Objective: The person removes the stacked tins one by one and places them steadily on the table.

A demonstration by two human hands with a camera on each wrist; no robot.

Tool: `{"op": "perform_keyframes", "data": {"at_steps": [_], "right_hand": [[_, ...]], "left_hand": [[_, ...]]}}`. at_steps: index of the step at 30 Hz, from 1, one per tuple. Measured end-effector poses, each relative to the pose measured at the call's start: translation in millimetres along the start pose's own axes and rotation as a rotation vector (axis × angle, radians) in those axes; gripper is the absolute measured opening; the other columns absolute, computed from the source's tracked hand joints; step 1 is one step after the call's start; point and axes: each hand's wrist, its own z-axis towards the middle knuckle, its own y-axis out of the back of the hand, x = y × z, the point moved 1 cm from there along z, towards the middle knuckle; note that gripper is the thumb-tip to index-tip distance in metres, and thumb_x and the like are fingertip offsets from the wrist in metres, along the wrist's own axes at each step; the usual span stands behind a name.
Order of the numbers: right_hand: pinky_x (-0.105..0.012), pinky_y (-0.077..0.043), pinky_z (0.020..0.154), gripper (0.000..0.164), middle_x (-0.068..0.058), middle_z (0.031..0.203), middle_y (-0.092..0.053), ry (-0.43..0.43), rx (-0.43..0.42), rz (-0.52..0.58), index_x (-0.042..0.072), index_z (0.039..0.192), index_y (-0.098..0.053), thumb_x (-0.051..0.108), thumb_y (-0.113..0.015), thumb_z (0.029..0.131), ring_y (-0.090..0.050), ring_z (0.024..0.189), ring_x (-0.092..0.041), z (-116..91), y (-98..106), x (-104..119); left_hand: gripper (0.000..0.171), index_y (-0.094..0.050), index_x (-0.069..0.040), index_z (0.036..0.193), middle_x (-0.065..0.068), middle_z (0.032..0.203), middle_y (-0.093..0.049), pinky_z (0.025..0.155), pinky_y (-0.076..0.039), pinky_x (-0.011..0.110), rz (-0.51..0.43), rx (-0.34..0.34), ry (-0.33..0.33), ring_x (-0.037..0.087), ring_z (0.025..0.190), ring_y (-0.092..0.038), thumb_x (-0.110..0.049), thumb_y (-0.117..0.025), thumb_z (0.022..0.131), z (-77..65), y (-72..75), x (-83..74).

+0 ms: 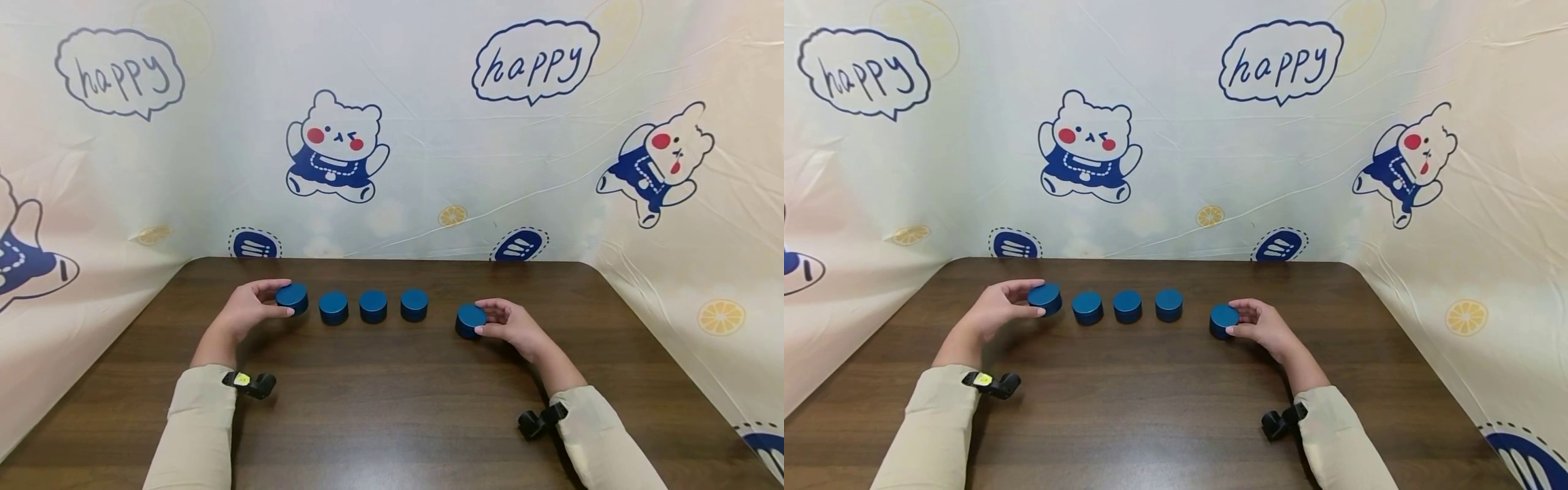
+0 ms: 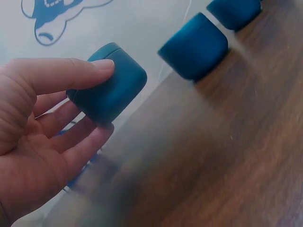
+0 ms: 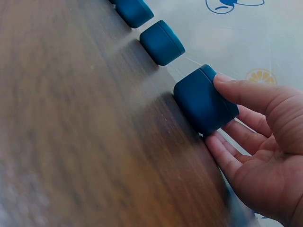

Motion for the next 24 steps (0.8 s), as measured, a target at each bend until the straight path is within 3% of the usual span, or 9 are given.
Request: {"op": "perform_keyframes", "data": {"at_steps": [8, 24], "right_hand": [[-0.034, -0.049, 0.096, 0.059, -0.021, 0.135, -0.052, -0.002, -0.005, -0.001, -0.001, 0.137, -0.048, 0.015, -0.075, 0.087, -0.053, 0.118, -0.031, 0, 0, 0], [-0.032, -0.05, 0.095, 0.058, -0.022, 0.134, -0.053, 0.005, -0.009, -0.001, -0.002, 0.137, -0.049, 0.015, -0.074, 0.088, -0.053, 0.117, -0.031, 0, -1, -1]], "left_hand": [[0.074, -0.048, -0.008, 0.143, 0.022, 0.148, -0.041, 0.109, -0.028, 0.061, 0.035, -0.005, 0.039, 0.042, 0.134, -0.037, -0.021, -0.083, 0.079, 1.9, 1.9, 13.6], [0.071, -0.049, -0.005, 0.142, 0.025, 0.146, -0.042, 0.107, -0.032, 0.059, 0.092, 0.025, 0.037, 0.044, 0.131, -0.04, -0.017, -0.081, 0.08, -0.5, 3.9, 18.8]]}}
